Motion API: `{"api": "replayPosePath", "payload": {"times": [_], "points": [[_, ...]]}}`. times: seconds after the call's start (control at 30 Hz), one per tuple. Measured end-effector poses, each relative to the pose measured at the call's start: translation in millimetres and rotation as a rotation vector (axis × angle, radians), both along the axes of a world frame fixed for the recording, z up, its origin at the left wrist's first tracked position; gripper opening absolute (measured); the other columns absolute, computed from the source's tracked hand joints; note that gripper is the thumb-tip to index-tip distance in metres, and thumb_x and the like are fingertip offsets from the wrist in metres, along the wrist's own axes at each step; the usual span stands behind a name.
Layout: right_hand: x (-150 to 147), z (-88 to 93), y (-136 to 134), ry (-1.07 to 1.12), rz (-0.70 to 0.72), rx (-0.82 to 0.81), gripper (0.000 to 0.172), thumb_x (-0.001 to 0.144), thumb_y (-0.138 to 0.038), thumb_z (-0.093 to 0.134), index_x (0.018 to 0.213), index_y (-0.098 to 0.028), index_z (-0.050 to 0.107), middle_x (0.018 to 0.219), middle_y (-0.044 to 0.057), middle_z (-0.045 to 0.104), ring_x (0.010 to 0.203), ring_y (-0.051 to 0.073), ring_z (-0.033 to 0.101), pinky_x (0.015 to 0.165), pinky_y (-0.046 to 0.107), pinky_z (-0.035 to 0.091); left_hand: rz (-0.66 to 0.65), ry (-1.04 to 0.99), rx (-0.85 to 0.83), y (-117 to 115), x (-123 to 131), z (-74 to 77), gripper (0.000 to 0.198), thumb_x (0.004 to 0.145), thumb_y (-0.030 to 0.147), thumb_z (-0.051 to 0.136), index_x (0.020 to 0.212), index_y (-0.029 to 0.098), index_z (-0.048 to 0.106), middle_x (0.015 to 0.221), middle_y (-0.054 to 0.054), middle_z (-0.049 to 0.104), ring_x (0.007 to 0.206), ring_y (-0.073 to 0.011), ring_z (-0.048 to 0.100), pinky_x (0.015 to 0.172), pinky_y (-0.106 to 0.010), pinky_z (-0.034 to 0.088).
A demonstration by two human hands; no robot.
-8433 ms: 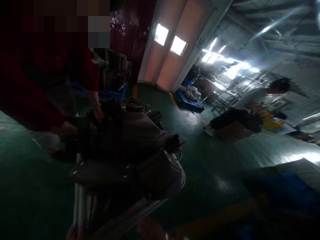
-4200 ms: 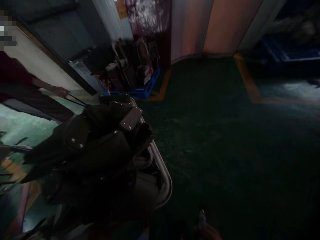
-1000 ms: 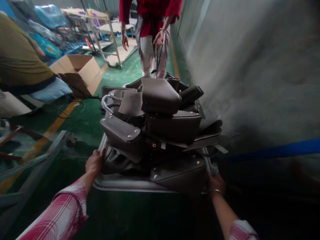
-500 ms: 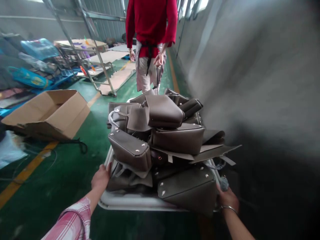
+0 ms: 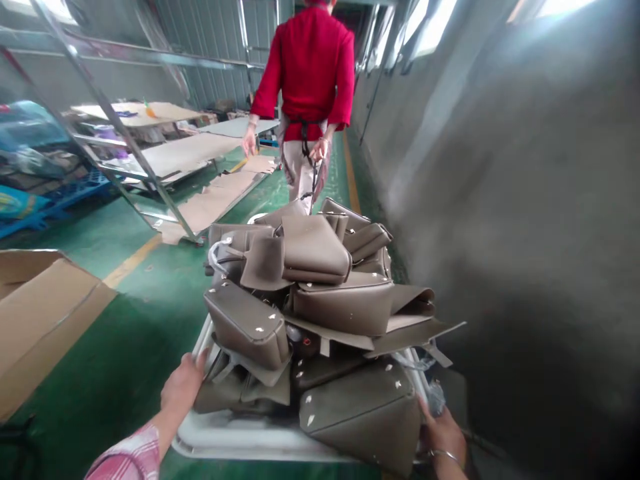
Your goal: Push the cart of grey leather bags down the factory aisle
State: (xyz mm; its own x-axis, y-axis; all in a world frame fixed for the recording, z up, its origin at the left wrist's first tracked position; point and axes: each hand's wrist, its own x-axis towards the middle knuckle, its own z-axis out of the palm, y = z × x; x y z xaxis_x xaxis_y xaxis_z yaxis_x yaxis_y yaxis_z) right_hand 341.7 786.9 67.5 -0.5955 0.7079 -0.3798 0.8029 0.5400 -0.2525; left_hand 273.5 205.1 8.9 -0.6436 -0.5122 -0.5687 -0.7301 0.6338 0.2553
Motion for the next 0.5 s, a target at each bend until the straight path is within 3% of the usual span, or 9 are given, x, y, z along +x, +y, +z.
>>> {"api": "replayPosePath", "payload": {"times": [0.07, 0.27, 0.5], "points": [[-1, -0.9, -2, -0.031, -0.005, -0.026, 0.084, 0.080, -0.073, 0.035, 0.138, -0.016, 0.053, 0.126, 0.020, 0.063, 0.111, 0.037, 0.063, 0.090, 0.040, 0.050, 0.003, 0.006, 0.011, -5, -1, -1.8, 0.074, 0.087, 0.072, 0.006, 0.119, 0.017, 0.044, 0.112, -0.022, 0.061, 0.110, -0.0425, 0.058, 0.091, -0.049, 0.042], [0, 11.6, -14, -0.010, -0.029, -0.018, 0.090, 0.076, -0.081, 0.030, 0.132, -0.016, 0.058, 0.112, 0.020, 0.069, 0.105, 0.038, 0.065, 0.086, 0.041, 0.052, -0.032, 0.033, 0.043, -13, 3, 0.3, 0.070, 0.087, 0.069, 0.005, 0.114, 0.017, 0.043, 0.107, -0.022, 0.063, 0.110, -0.0412, 0.059, 0.092, -0.048, 0.043], [19, 9.1, -1, 0.055, -0.013, -0.038, 0.091, 0.076, -0.083, 0.029, 0.127, -0.015, 0.060, 0.111, 0.020, 0.069, 0.106, 0.039, 0.065, 0.087, 0.043, 0.052, -0.040, 0.052, 0.033, -7, 13, -5.2, 0.077, 0.086, 0.073, 0.007, 0.115, 0.015, 0.048, 0.110, -0.024, 0.063, 0.113, -0.0428, 0.058, 0.095, -0.050, 0.043]]}}
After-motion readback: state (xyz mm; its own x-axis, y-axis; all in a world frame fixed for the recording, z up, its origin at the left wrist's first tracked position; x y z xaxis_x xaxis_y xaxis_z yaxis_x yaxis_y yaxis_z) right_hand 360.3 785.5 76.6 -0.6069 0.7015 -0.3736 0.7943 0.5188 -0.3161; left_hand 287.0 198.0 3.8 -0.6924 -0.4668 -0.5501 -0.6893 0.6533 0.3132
